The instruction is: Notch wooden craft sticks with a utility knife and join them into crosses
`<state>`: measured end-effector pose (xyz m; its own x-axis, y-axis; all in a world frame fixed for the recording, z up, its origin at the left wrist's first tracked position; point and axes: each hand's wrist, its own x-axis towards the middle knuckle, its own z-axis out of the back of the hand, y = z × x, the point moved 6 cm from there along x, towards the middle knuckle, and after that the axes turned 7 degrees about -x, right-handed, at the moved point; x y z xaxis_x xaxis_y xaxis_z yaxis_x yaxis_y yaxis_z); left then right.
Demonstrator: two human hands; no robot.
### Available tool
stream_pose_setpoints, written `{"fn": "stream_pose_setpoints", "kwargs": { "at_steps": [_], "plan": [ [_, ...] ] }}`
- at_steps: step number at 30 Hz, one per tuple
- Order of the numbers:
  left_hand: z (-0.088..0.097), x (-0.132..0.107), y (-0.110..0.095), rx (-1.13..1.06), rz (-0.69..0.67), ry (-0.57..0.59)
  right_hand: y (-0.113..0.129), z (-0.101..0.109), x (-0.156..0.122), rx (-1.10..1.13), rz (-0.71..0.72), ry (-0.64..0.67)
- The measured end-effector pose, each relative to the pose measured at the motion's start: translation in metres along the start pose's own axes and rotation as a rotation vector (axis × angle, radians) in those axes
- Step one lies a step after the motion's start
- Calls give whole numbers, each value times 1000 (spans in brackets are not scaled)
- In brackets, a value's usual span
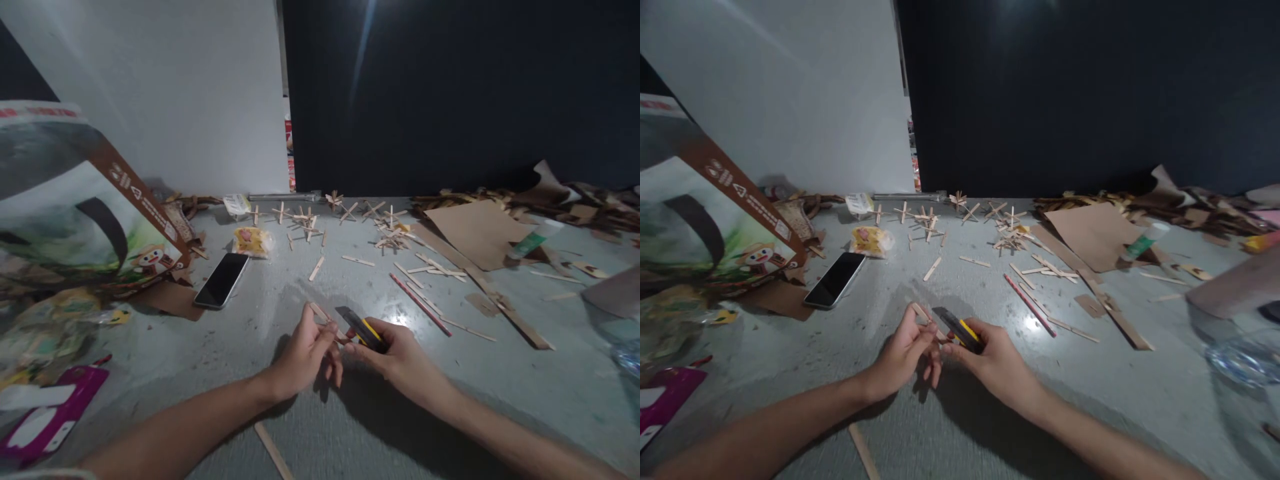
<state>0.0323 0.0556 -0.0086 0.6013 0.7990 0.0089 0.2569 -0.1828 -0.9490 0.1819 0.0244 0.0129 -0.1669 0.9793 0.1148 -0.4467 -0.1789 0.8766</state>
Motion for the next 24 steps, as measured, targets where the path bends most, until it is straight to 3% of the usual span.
{"fn": "stream_pose_setpoints", "kwargs": {
  "at_steps": [9,12,15,18,24],
  "plan": [
    [1,-3,4,63,75,18,-1,-4,-4,-96,43,-77],
    [3,-2,-2,30,99,-4,-2,6,-3,-241,194,-123],
    [5,1,-6,4,127,-28,2,21,-3,-434,473,-191],
    [6,4,-3,22,187,18,4,32,-5,-639,656,-235],
    [10,8,-3,-76,188,25,8,36,-6,-812,784,-209]
  ]
}}
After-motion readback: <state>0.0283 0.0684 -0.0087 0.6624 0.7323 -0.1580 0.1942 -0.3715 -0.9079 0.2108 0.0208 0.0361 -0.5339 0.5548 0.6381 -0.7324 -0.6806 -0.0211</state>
